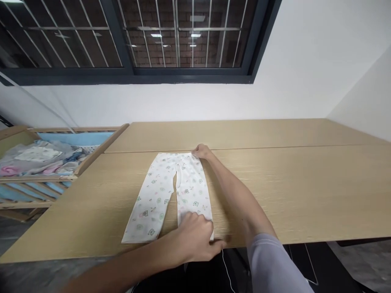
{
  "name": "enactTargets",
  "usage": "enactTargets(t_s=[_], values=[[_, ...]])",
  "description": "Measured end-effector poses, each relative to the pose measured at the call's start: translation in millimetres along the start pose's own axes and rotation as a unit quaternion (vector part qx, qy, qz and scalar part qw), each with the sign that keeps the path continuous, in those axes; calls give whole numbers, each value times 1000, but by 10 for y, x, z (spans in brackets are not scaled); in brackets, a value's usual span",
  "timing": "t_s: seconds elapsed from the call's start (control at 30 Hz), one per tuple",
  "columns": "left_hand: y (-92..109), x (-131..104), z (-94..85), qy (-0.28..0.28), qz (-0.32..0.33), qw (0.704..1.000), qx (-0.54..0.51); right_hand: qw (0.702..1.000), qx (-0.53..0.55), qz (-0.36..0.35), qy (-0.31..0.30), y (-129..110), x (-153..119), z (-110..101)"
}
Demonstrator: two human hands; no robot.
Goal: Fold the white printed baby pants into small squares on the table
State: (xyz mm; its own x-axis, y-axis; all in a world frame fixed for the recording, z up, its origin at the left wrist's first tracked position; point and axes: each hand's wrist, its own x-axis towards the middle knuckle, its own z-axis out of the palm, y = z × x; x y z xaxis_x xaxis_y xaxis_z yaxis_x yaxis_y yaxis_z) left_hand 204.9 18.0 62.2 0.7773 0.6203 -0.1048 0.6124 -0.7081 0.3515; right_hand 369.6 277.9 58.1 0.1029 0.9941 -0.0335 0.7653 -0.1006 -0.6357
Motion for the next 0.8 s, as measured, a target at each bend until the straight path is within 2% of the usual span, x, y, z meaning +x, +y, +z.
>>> enactTargets(t_s=[0.07, 0.13, 0.27, 0.37, 0.43, 0.57, 0.63, 0.8], values=[[29, -33, 119, 11, 5, 1000, -9, 1000, -2, -1, 0, -23, -35, -6], [-7, -36, 125, 22, 10, 999, -27, 1000, 2, -1, 3, -57, -70, -18], [-67, -48, -41, 14, 1, 998, -60, 1000, 20, -2, 12, -171, -115, -75], [-86, -158, -207, 34, -19, 988, -148, 999, 31, -11, 18, -314, -126, -125], [-121, -312, -310, 65, -46, 965, -251, 999, 40, -21, 23, -438, -123, -135], [-263, -765, -434, 136, -146, 876, -439, 996, 63, -46, 34, -754, -97, -26], [-359, -1008, -436, 181, -200, 845, -461, 995, 72, -57, 36, -936, -77, 113], [-628, -1467, -325, 247, -317, 810, -427, 994, 60, -74, 46, -1346, -27, 630]])
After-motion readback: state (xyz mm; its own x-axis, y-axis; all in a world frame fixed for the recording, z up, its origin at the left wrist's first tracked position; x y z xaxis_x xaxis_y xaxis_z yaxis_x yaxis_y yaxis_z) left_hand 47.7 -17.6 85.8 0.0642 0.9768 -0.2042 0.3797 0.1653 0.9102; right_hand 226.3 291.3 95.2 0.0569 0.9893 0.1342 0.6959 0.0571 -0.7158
